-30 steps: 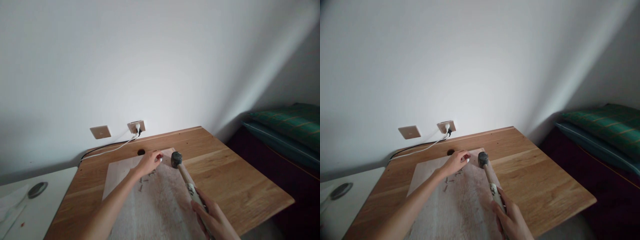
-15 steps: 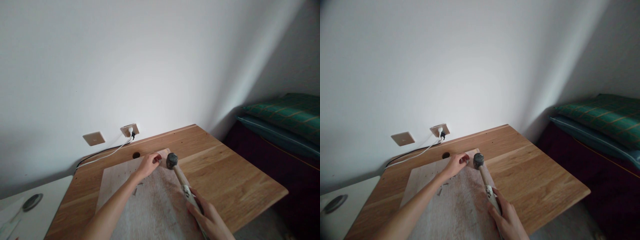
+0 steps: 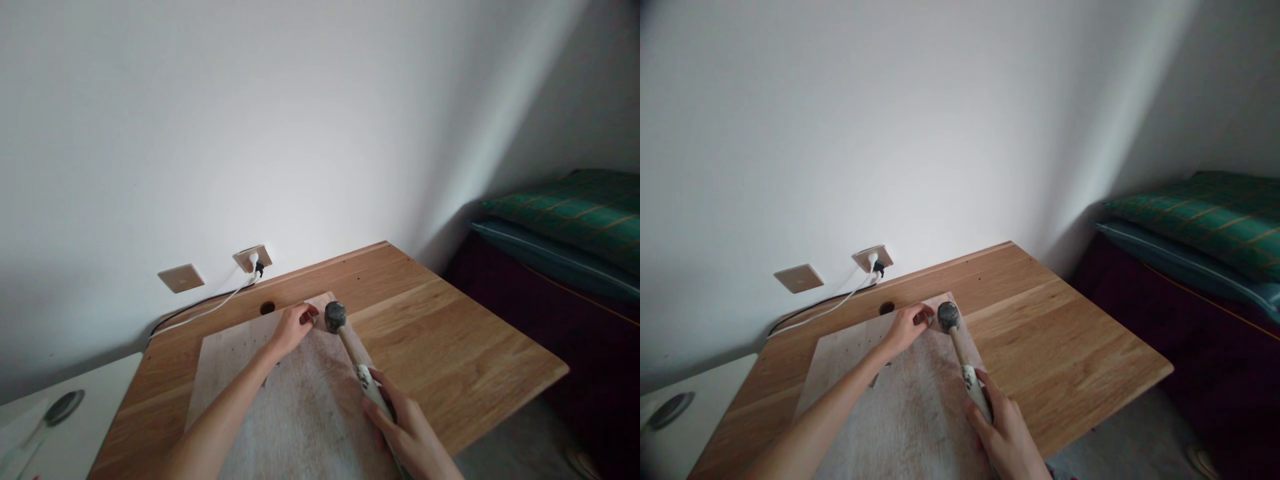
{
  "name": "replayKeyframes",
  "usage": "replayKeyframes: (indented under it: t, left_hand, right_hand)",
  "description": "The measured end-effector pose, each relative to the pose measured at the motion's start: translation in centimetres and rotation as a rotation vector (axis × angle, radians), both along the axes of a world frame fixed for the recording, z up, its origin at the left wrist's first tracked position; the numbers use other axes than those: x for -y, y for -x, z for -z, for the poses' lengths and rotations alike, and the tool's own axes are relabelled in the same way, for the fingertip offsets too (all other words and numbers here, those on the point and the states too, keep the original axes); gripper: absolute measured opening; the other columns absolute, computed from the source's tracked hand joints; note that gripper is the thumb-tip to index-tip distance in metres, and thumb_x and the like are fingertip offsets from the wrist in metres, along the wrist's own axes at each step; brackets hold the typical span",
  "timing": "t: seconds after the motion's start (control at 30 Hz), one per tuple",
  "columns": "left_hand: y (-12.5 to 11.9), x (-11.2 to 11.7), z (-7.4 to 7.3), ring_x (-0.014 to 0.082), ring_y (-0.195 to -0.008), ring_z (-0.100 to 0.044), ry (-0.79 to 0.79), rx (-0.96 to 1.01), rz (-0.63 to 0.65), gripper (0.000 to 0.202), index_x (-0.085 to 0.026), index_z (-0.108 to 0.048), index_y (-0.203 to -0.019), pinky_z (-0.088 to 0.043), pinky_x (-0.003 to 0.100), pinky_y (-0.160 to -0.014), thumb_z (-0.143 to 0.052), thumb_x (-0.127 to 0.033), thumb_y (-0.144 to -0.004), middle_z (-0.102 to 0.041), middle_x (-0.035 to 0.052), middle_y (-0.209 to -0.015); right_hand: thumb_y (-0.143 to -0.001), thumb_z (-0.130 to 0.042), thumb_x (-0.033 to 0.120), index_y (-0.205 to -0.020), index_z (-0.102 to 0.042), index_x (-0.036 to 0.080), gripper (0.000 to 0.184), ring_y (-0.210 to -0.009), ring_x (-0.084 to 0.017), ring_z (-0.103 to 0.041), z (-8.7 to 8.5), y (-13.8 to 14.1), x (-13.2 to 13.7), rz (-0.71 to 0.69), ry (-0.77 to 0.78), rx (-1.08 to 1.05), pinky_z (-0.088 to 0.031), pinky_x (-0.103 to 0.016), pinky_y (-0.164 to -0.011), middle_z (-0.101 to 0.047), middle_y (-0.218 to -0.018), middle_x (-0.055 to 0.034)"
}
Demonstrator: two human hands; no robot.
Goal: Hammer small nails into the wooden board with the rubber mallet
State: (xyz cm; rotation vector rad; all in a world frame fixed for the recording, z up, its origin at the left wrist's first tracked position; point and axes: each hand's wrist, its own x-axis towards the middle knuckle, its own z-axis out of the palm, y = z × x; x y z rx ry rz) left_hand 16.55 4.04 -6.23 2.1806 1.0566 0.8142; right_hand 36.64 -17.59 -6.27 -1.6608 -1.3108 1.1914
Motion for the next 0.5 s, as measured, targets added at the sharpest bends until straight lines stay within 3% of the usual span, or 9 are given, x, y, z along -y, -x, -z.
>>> replayKeyframes:
  t: [0.3,0.5]
  left_hand:
    - [-0.14,0.00,-0.08,0.0160,-0.074,-0.066,0.037,0.031,-0.005,0.026,-0.016,-0.074,-0.094,-0.050,0.027,-0.074,-0.061,-0.004,-0.075,-0.075,0.0028,-0.084]
    - [0.04,-0.38,0.22,0.0148,-0.072,-0.066,0.093,0.069,0.004,0.025,-0.016,-0.074,-0.092,-0.050,0.025,-0.070,-0.062,-0.004,-0.073,-0.076,0.0023,-0.085]
  right_hand:
    - [-0.088,-0.046,0.063,-0.147,-0.049,0.001,0.086,-0.050,-0.023,-0.067,-0.37,0.15,-0.08,0.004,0.013,0.001,-0.050,-0.029,-0.048,-0.068,-0.065,-0.0023]
    - [-0.089,-0.048,0.062,-0.134,-0.060,0.006,0.072,-0.050,-0.022,-0.068,-0.29,-0.32,-0.36,-0.041,0.036,-0.006,-0.053,-0.029,-0.050,-0.067,-0.063,-0.0014]
